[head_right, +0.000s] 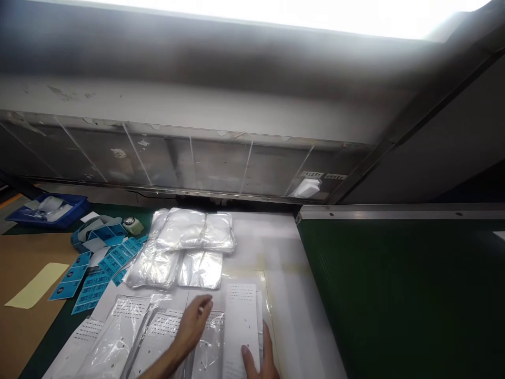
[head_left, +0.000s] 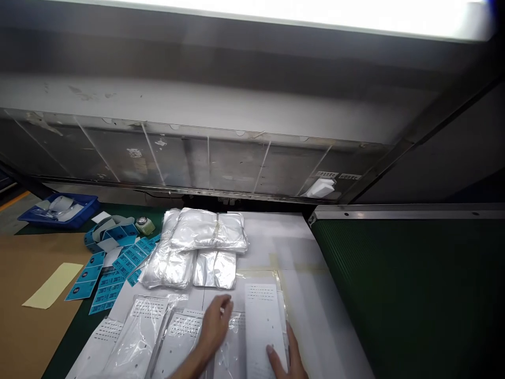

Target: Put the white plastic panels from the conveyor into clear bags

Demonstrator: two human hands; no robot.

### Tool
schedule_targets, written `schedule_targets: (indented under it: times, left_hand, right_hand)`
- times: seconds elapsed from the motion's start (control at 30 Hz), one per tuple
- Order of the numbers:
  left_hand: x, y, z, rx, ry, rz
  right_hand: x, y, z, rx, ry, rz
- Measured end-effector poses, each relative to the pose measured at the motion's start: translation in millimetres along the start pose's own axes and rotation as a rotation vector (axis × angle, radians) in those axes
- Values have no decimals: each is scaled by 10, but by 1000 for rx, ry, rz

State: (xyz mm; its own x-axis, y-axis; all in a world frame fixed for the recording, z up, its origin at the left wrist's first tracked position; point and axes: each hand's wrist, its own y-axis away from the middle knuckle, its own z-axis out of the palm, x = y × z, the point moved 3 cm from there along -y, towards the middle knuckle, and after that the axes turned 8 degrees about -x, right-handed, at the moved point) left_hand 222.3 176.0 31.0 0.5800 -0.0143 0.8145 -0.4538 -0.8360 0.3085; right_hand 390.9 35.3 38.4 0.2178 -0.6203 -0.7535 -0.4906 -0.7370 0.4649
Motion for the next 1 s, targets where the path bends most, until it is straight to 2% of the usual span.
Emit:
schedule_targets:
  times: [0.1,0.2,0.33,0.43,0.6,0.73,0.83,1.0]
  left_hand:
    - [-46,-524,-168,-48,-240,86]
    - [-123,-883,-193,-123,-468,140]
    - [-184,-1067,-98,-168,-667,174]
    - [-181,-1096,-54,-178,-742,190]
    - [-146,-1080,-66,-183,-781,222]
    - [-140,-1045,-85,-167,-758,210]
    - [-140,-1028,-108,-159,-700,190]
    - [-119,-1038,-171,-186,-538,146]
  right_hand:
    - [112,-169,-73,-16,459,-107]
    - [227,-245,37,-62,777,-145]
    - [304,-276,160,-3,878,-168]
    - [330,-308,150,-25,905,-213]
    - [316,-362,6,-163,875,-312]
    - [246,-369,-111,-167,768,-357]
    - [234,-383,-179,-179,606,-266]
    - [295,-431,-284,-207,171,-75]
